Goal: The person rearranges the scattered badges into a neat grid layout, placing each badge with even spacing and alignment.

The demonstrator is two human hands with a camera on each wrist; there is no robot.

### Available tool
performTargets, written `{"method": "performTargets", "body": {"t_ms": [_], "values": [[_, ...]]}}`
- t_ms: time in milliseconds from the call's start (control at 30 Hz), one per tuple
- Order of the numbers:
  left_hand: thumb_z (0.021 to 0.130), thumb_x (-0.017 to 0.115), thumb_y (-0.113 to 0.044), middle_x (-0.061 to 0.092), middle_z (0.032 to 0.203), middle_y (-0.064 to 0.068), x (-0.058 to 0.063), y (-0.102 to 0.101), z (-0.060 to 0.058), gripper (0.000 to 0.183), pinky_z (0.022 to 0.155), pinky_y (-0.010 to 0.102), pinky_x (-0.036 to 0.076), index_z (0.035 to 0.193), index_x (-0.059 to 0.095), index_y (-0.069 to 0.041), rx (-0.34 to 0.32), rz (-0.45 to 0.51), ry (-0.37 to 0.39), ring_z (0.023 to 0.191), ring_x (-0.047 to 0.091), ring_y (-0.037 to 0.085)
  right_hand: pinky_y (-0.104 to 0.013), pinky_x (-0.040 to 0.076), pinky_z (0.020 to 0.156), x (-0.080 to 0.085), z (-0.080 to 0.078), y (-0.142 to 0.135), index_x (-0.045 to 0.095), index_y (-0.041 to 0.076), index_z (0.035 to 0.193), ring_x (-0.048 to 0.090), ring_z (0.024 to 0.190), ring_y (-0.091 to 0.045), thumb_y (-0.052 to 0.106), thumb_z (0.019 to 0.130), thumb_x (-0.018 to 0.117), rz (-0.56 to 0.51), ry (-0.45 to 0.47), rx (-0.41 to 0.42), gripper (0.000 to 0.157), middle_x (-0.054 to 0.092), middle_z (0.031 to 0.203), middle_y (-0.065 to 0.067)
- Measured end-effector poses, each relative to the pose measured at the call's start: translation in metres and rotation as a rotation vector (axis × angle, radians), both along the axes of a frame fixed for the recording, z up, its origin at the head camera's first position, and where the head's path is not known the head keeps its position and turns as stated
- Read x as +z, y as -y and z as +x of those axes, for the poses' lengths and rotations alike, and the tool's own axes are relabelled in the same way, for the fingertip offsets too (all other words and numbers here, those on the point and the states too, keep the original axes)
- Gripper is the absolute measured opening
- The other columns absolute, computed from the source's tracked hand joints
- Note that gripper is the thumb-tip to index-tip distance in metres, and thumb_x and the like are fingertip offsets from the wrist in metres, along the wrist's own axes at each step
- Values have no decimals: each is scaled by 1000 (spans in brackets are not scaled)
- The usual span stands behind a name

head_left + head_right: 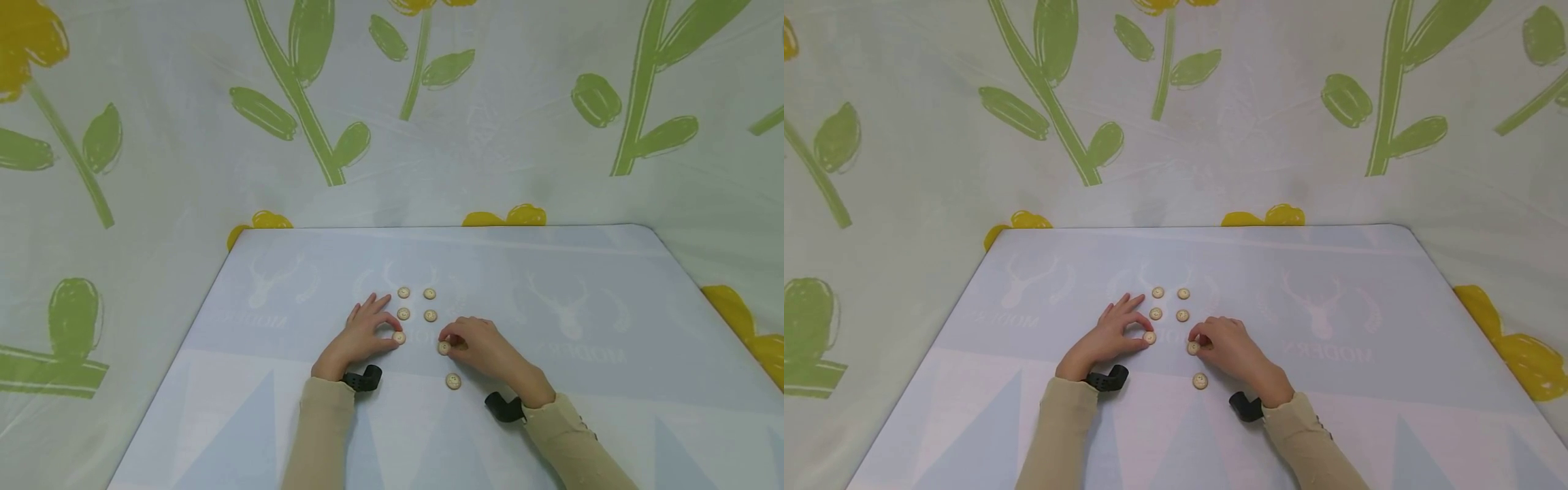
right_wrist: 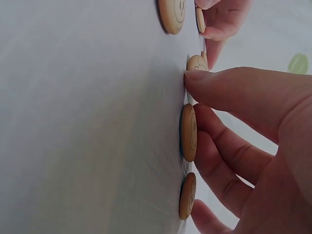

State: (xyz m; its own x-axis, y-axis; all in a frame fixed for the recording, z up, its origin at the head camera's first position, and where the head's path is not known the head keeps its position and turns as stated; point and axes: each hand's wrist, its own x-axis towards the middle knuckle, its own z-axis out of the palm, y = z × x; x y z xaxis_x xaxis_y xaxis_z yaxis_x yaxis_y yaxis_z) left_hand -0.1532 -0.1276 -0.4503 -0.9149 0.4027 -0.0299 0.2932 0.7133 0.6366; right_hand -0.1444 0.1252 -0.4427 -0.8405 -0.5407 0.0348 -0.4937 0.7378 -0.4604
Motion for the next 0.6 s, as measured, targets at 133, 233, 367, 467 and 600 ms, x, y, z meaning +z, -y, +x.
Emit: {"method": "performTargets", "body": {"t_ms": [133,233,367,467,600], "values": [[74,70,-26,27,144,8,0,0,0,15,104,48,1,86,61,-24,0,0,0,135,7,27,-34,36,75,2,1,1,63,21,87,46,70,-6,16,74,71,-16,37,-28,16,52,73,15],[74,70,-26,27,144,7,0,1,0,15,104,47,1,86,61,-24,0,-5,-1,135,7,27,-31,40,72,1,1,2,62,21,85,47,70,-6,15,74,71,-41,61,-45,15,53,74,15],[74,70,-26,26,144,8,0,1,0,15,104,48,1,86,61,-23,1,0,1,135,8,27,-26,43,67,0,0,1,61,22,85,48,71,-6,14,75,69,-76,89,-48,14,53,75,15],[74,70,-26,26,144,8,0,1,0,15,104,48,0,86,61,-23,1,4,4,135,7,27,-27,43,68,1,0,0,62,21,87,48,72,-6,15,77,68,-101,109,-46,14,54,76,15],[74,69,-26,26,144,8,0,0,0,14,104,47,0,85,61,-23,0,8,8,135,6,26,-29,43,69,1,-1,-2,64,21,92,49,73,-7,15,79,67,-114,109,-44,14,55,79,14]]}}
